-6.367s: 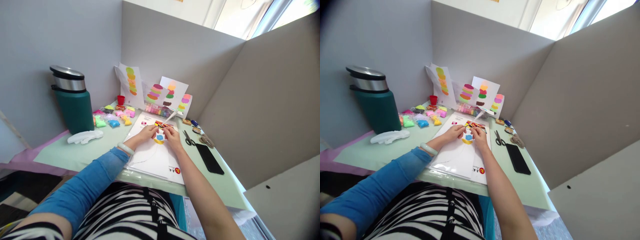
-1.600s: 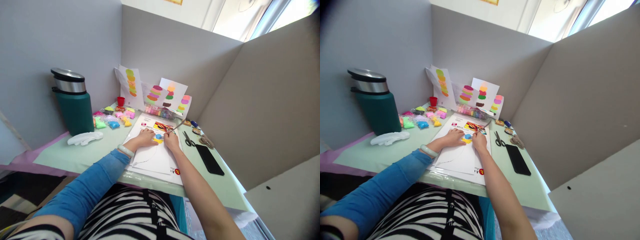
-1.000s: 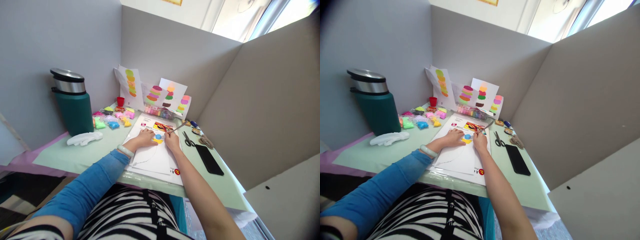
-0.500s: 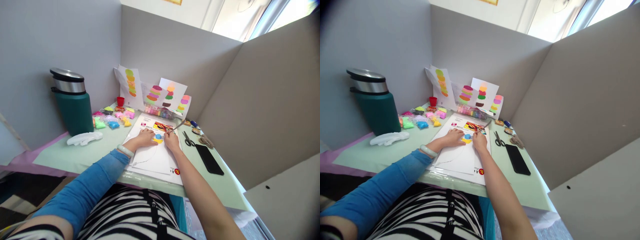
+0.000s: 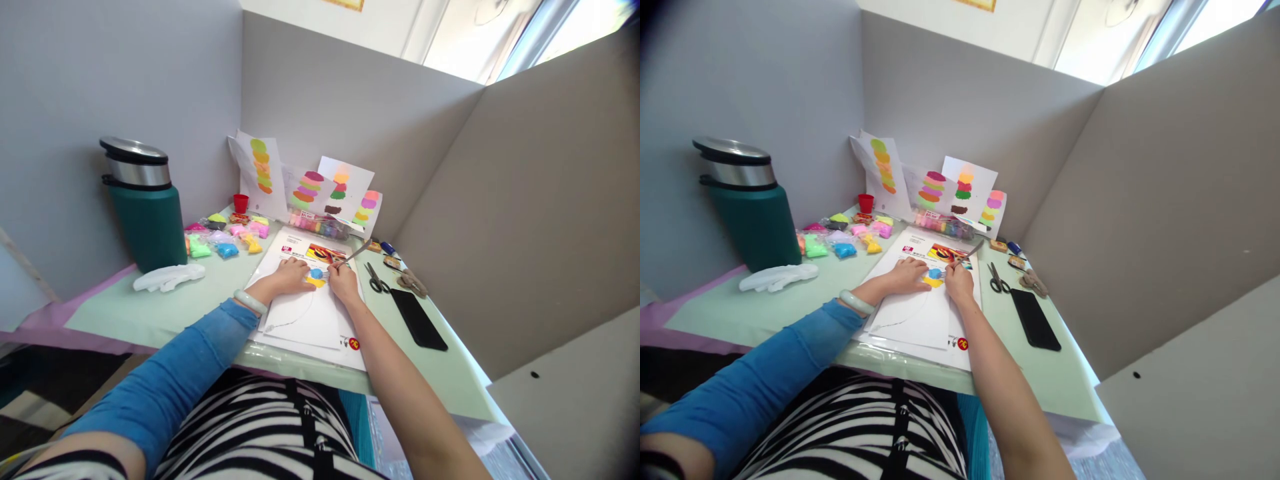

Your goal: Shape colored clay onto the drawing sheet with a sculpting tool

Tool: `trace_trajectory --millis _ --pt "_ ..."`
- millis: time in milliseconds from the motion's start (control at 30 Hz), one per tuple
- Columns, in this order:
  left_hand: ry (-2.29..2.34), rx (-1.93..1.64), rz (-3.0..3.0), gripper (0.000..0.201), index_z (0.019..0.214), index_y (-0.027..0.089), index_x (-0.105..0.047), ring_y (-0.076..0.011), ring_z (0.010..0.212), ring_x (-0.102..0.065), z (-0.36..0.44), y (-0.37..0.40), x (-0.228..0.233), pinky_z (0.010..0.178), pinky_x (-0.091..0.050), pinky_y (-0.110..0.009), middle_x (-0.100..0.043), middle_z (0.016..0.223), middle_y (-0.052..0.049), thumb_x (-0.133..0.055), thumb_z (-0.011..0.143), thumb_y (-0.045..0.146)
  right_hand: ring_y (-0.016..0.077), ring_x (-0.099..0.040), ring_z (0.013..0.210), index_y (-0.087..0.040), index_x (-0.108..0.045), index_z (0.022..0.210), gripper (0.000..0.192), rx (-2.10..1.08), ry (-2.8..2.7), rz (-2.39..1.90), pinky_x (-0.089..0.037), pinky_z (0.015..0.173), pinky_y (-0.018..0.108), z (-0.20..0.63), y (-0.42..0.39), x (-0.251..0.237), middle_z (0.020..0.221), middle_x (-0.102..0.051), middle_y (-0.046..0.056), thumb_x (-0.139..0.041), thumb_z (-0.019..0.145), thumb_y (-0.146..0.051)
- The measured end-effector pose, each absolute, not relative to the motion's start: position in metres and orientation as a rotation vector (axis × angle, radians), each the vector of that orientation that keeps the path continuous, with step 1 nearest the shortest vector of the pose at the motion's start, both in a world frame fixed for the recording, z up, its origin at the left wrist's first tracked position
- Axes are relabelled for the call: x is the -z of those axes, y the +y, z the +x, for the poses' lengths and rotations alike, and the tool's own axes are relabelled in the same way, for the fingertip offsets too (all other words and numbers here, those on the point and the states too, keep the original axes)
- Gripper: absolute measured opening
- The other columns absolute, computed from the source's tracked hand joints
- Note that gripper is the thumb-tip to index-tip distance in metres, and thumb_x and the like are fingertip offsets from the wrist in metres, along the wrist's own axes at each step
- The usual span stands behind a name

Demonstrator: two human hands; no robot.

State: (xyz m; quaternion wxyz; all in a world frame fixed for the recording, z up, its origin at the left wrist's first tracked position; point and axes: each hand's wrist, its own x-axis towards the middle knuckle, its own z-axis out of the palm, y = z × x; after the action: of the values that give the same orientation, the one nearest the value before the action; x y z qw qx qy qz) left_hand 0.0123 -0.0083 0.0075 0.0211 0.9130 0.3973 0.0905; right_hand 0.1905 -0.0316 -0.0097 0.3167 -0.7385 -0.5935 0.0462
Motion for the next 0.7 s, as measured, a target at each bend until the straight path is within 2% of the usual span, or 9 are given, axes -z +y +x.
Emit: trace_trajectory --millis 700 --pt "1.230 -0.303 2.844 0.058 0.115 0.021 -0.056 -0.0310 0.115 -0.038 0.0129 -0.0070 -0.0062 0.094 -0.031 -0.045 -0.049 0.129 -0.008 -0.047 0.074 0.061 0.0190 -0.060 0.085 -0.020 -0.060 0.091 0.025 -0.156 -1.540 -1.935 -0.041 0.074 0.026 0.1920 -0.0326 0.0069 0.085 -0.066 0.006 -0.040 0.084 -0.033"
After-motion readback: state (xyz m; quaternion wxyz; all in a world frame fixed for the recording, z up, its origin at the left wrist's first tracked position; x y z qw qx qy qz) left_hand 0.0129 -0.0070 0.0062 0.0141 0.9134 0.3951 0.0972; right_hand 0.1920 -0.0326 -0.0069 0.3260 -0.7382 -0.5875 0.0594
